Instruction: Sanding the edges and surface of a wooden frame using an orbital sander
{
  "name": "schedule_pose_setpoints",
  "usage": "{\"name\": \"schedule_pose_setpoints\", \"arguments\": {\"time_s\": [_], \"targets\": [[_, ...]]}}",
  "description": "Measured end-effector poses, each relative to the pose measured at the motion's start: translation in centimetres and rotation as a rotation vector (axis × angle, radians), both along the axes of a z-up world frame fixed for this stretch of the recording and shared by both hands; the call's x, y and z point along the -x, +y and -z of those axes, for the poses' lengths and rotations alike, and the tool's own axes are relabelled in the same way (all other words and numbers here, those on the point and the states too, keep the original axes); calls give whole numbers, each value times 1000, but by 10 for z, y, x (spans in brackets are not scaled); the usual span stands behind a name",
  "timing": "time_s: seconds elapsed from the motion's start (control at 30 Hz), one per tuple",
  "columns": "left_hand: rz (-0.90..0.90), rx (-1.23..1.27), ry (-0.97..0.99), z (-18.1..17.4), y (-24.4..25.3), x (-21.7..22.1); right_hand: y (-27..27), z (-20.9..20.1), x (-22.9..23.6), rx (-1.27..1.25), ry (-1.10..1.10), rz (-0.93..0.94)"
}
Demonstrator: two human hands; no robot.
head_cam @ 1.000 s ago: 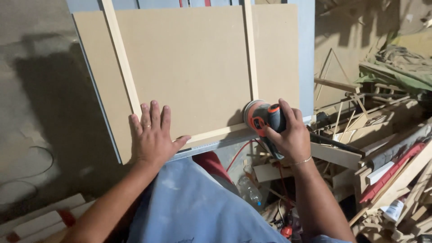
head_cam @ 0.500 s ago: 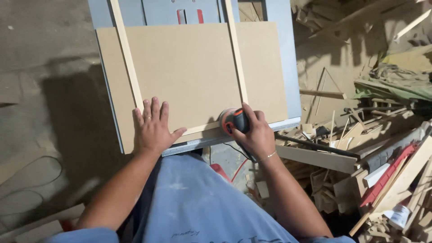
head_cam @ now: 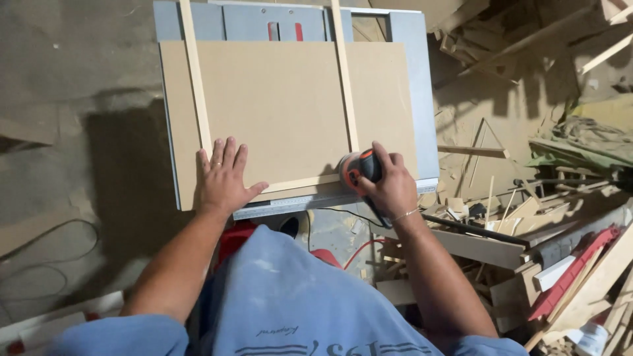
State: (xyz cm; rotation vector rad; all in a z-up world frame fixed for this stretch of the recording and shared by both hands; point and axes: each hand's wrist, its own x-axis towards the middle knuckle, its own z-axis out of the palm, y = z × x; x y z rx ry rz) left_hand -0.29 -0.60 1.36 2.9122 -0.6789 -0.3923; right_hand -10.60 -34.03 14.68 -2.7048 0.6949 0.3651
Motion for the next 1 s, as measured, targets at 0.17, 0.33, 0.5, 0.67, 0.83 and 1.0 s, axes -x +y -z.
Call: {"name": "schedule_pose_setpoints", "arguments": {"time_s": [0.17,0.33,0.5,0.67,0.83,1.0], "targets": [[0,-26,56,-1,0,-3,-19,18,-32,49,-16,-48],[10,-44,105,-4,3,-5,-21,15,-72,70,-21,-104],[74,-80,90,1,7,-8,-34,22,-118,104,-40,-93],[83,-71,134,-1,8,-12,-35,14,-163,124,-48,-81],[103,-57,170,2,11,-13,-52,20,-205,150,-82,-89],[117,-30,34,17,15,-8,-69,28,-245,220,-108,-63]]}}
